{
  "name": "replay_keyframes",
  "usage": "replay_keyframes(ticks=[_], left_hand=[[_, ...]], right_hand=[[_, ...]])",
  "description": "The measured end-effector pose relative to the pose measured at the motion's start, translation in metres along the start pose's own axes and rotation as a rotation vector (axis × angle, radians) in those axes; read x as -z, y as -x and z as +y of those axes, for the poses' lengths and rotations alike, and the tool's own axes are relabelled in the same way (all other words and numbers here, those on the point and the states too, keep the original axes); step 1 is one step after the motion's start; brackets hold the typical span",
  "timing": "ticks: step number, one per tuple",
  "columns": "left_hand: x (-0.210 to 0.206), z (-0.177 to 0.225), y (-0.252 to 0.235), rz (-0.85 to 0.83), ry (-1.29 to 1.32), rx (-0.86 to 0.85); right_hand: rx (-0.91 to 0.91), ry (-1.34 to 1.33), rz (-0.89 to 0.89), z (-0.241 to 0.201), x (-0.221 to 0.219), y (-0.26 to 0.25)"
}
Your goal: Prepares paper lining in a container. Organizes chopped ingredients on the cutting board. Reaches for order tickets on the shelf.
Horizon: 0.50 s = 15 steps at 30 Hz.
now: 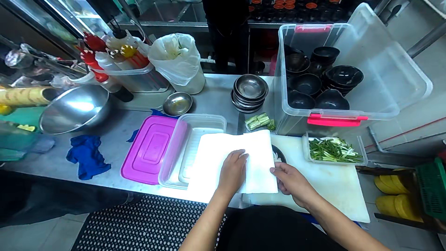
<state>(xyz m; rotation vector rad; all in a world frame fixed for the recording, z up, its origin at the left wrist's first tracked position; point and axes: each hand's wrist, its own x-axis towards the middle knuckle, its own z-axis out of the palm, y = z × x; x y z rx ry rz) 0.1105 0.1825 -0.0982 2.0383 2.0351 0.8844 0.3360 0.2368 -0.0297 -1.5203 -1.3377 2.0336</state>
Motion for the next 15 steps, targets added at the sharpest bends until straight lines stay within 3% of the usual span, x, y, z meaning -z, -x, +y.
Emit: replay_keyframes(ticks=[4,15], left_hand=[[0.001,0.001,0.0,-0.002,0.001,-0.001],[0.003,-0.001,-0.002,-0.01,-0.004,0.001]], right_hand=[[-0.037,0.041,-0.094,0.006,-0.002,0.002],[0.018,0.159,-0.003,0.009,0.001,-0.004]])
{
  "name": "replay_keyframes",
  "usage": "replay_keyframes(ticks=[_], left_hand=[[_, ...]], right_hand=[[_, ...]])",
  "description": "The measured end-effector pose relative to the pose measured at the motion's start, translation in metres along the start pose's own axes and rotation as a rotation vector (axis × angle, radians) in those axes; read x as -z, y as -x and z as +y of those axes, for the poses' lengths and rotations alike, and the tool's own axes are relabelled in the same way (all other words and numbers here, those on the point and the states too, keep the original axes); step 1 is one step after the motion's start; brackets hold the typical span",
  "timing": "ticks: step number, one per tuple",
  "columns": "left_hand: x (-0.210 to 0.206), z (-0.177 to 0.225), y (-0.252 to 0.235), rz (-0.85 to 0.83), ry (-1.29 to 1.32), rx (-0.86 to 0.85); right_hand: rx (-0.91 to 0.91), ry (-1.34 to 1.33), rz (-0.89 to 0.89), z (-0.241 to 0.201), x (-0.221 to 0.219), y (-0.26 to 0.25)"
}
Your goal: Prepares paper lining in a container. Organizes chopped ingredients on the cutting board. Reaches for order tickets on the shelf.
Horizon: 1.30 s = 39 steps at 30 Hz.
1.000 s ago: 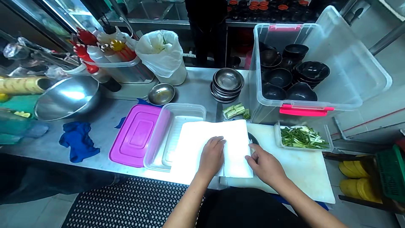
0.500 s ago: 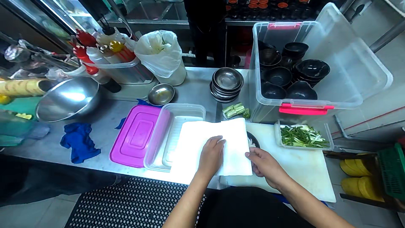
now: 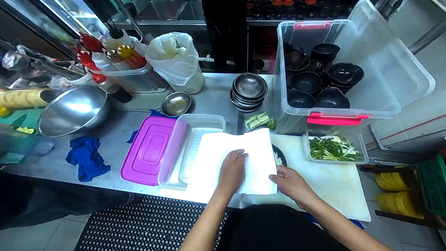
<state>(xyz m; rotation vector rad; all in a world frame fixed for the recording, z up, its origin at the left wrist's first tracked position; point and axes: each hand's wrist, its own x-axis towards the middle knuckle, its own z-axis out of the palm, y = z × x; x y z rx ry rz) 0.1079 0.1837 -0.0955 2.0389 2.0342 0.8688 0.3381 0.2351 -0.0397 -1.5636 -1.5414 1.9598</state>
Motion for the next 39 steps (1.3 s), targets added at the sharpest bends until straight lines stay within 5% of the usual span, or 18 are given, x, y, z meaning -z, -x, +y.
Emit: replay_keyframes(ticks=[15,22,39], left_hand=[[-0.005,0.0,0.001,-0.014,0.011,0.028],[-0.006,0.001,0.002,0.0,0.017,0.026],[-0.008,0.002,0.002,0.018,0.027,0.032]], right_hand=[[-0.028,0.037,-0.065,-0.001,0.001,0.001],[0.078,0.27,0.053,-0.023,0.011,-0.014],[0.092,0.268,0.142,-0.044,0.012,-0.044]])
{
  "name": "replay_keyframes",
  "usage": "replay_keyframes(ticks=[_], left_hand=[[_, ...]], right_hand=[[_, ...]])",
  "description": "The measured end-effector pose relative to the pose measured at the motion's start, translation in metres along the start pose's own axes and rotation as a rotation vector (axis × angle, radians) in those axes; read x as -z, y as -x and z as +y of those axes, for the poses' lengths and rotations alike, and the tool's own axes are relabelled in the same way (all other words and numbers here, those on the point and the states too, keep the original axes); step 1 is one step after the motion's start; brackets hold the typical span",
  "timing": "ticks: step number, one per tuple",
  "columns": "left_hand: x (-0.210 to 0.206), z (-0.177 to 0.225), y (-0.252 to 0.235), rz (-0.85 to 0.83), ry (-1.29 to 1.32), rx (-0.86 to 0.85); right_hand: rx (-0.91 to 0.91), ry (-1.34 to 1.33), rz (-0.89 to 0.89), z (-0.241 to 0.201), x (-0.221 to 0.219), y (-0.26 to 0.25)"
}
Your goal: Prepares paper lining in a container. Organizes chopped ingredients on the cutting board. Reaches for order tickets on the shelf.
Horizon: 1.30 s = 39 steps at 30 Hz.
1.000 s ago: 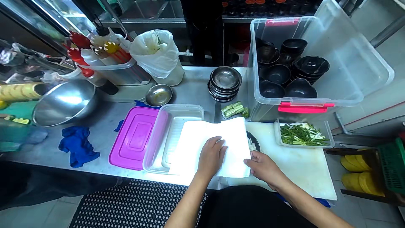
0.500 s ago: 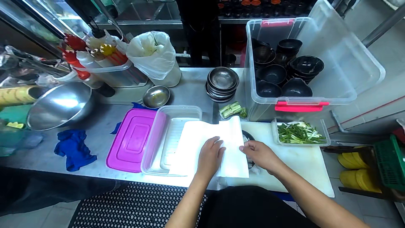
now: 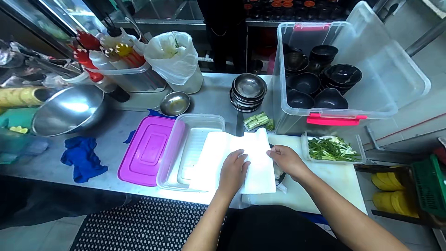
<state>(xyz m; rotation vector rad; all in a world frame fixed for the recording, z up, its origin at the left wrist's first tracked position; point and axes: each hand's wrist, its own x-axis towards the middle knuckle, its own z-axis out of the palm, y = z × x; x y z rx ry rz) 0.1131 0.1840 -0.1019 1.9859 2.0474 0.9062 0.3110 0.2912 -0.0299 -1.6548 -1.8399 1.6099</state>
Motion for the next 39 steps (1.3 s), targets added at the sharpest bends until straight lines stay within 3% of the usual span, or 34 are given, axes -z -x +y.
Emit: replay_keyframes(ticks=[39], left_hand=[[-0.006,-0.004,0.005,-0.03,-0.009,0.042]], right_hand=[[0.025,-0.099,0.211,-0.011,0.0,-0.043]])
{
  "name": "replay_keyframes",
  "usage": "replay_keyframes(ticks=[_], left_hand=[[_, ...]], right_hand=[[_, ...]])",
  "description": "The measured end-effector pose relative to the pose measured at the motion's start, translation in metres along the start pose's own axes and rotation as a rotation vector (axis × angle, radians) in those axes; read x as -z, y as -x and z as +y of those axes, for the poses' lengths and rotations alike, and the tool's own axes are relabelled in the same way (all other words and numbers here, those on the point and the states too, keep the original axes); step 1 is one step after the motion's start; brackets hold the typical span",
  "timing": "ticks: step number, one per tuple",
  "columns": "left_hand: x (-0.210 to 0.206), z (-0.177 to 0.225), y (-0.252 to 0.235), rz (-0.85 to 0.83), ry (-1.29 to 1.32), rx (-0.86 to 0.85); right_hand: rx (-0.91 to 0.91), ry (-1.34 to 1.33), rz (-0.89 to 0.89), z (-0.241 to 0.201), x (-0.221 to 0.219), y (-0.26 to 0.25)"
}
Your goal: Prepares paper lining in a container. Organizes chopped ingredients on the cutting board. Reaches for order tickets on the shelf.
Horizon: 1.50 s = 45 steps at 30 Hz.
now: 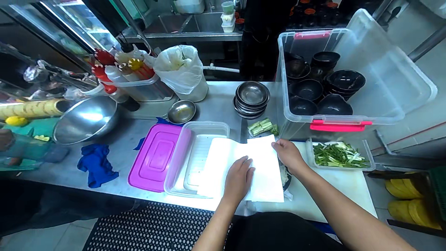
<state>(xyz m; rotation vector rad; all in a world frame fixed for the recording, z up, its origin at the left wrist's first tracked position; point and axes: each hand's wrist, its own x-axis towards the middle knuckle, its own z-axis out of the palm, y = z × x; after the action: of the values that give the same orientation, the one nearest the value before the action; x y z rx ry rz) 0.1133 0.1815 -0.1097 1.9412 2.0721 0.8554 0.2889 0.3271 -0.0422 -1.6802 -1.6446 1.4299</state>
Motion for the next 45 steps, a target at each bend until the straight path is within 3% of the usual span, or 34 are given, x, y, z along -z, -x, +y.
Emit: replay_keyframes(ticks=[8,15,23,30,39,42,45], left_hand=[[0.0,-0.004,0.0,-0.017,-0.016,-0.042],[0.008,0.005,0.004,-0.009,0.053,0.006],[0.05,0.007,0.059,-0.138,0.178,-0.118],[0.02,0.007,0.087,0.098,-0.024,-0.234],[0.02,0.013,0.079,0.379,0.048,-0.205],[0.037,0.021,0.076,0.47,0.134,-0.128],[0.067,0.026,0.073,0.532,0.238,-0.003]], right_hand=[[0.034,0.012,0.024,-0.006,0.001,-0.015],[-0.061,-0.13,0.005,-0.006,-0.001,-0.011],[-0.148,-0.234,-0.071,-0.004,0.002,-0.006],[-0.179,-0.288,-0.057,-0.01,0.001,-0.002],[-0.159,-0.382,-0.075,-0.018,0.011,0.008],[-0.045,-0.45,-0.087,-0.016,0.012,0.017],[0.206,-0.556,-0.193,-0.007,0.017,0.033]])
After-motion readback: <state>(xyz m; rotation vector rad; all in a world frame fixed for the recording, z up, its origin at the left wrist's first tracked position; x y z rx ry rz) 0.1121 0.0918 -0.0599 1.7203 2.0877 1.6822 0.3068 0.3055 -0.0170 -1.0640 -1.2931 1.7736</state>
